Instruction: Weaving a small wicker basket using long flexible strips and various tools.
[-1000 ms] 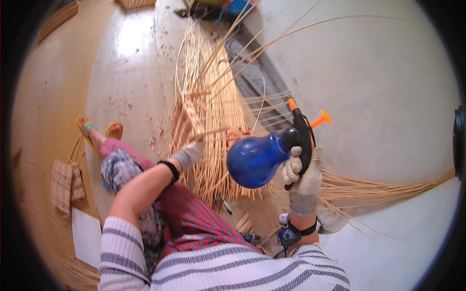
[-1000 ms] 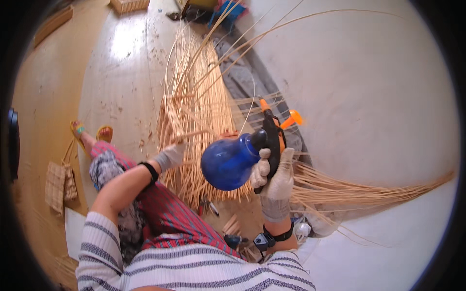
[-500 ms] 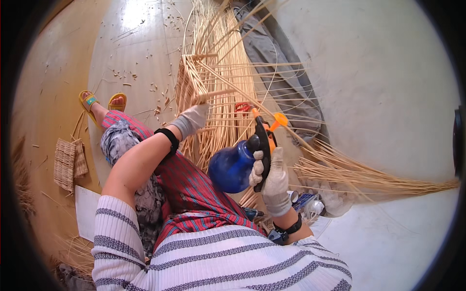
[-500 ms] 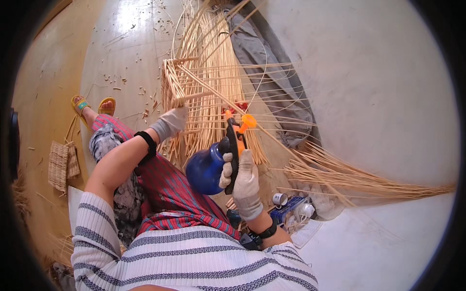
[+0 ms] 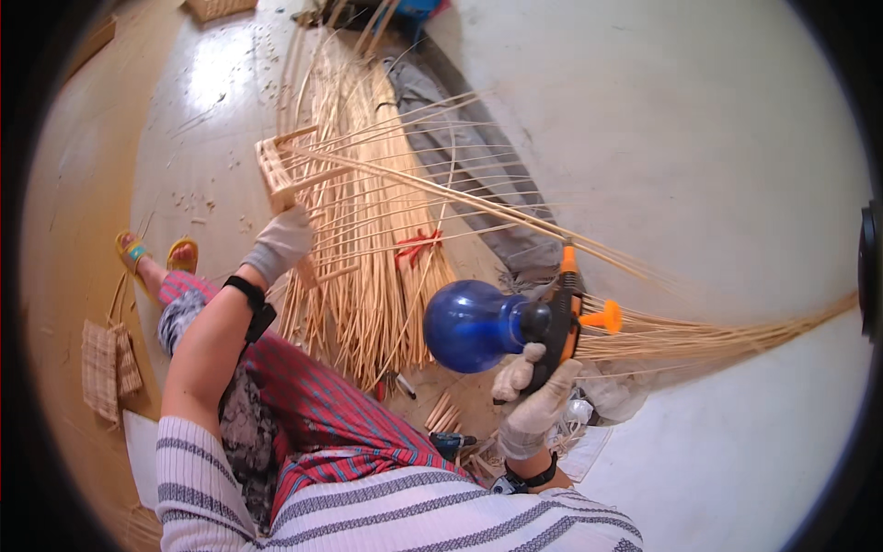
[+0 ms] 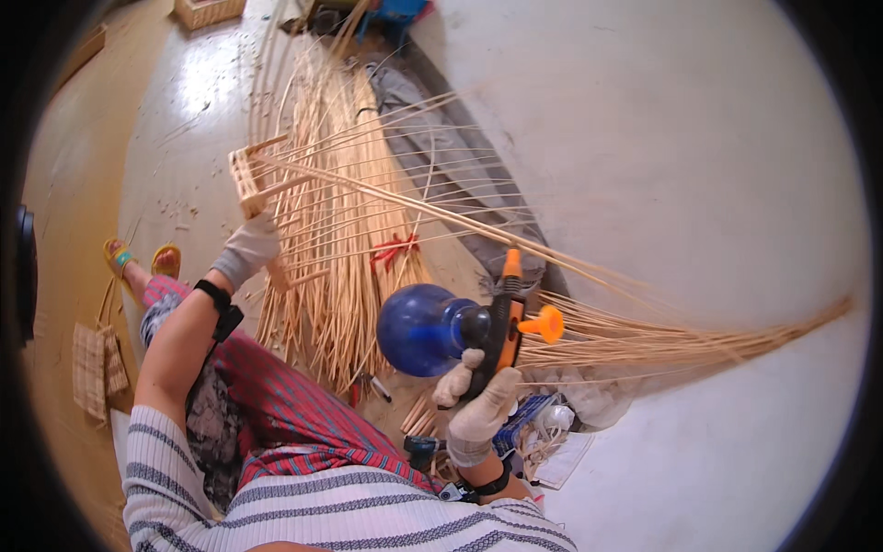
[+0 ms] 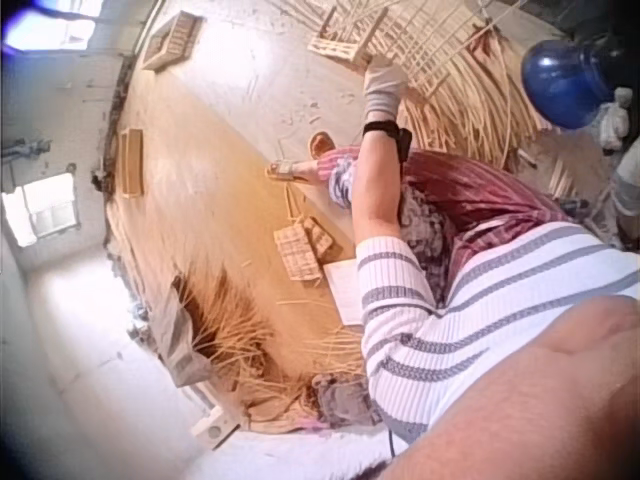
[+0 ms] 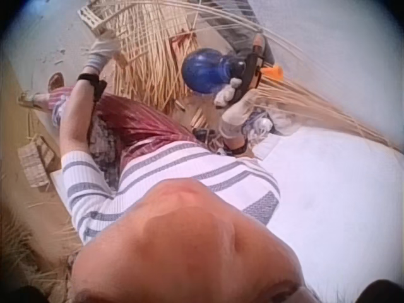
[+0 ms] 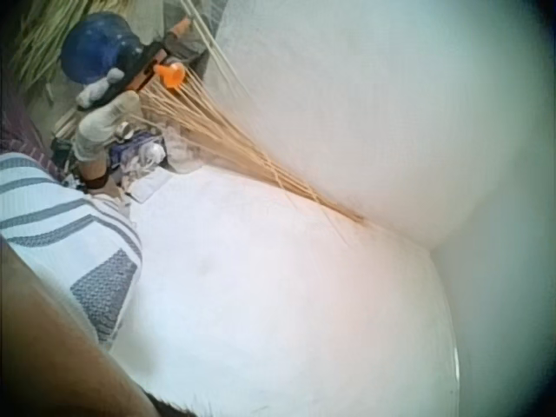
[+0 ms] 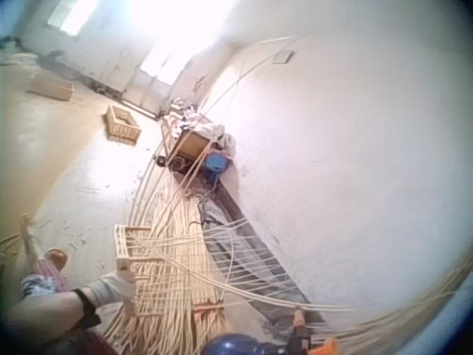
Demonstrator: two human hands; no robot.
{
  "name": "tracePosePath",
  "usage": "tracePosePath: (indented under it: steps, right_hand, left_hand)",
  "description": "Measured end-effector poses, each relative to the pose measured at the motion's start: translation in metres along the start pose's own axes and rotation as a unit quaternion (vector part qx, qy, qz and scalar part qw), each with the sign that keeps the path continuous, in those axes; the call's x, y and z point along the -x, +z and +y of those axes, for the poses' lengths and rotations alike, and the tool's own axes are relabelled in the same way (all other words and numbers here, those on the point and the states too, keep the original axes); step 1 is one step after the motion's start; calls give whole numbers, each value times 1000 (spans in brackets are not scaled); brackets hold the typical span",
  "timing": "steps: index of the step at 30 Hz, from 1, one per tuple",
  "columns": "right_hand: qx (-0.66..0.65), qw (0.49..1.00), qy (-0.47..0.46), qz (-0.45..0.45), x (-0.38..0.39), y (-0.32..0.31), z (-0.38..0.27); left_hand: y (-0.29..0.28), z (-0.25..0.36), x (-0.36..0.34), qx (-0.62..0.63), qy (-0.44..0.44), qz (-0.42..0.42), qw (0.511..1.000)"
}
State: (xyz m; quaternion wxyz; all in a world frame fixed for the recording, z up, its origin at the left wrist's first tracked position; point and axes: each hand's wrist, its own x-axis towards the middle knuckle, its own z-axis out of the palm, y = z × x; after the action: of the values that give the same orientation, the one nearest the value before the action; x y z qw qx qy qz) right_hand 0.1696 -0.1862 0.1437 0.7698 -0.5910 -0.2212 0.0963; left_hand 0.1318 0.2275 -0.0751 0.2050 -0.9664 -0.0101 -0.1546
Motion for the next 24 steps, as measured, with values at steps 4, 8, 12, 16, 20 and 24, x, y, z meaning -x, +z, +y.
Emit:
tracePosePath:
  steps: [4,8,12,16,20,24]
  right_hand:
    - [-29,994,-100,44,-14,-10,-31]
    - [-11,963,-248,104,-34,-1,-58]
    - [-10,950,-299,87,-47,11,-71]
    - [41,985,-164,-25,-64,15,-60]
    - [64,992,97,-42,-91,17,-6]
    - [61,959,255,-109,-80,17,91]
  left_hand:
    - [20,-13,2,18,-93,93,991]
    - [31,-23,0,-19,-63,-5,998]
    - [22,-30,3,3,-59,65,996]
    - [-2,-32,7,45,-102,189,976]
    - [-32,-33,10,68,-126,98,985]
    - [-63,-40,15,85,-168,37,981]
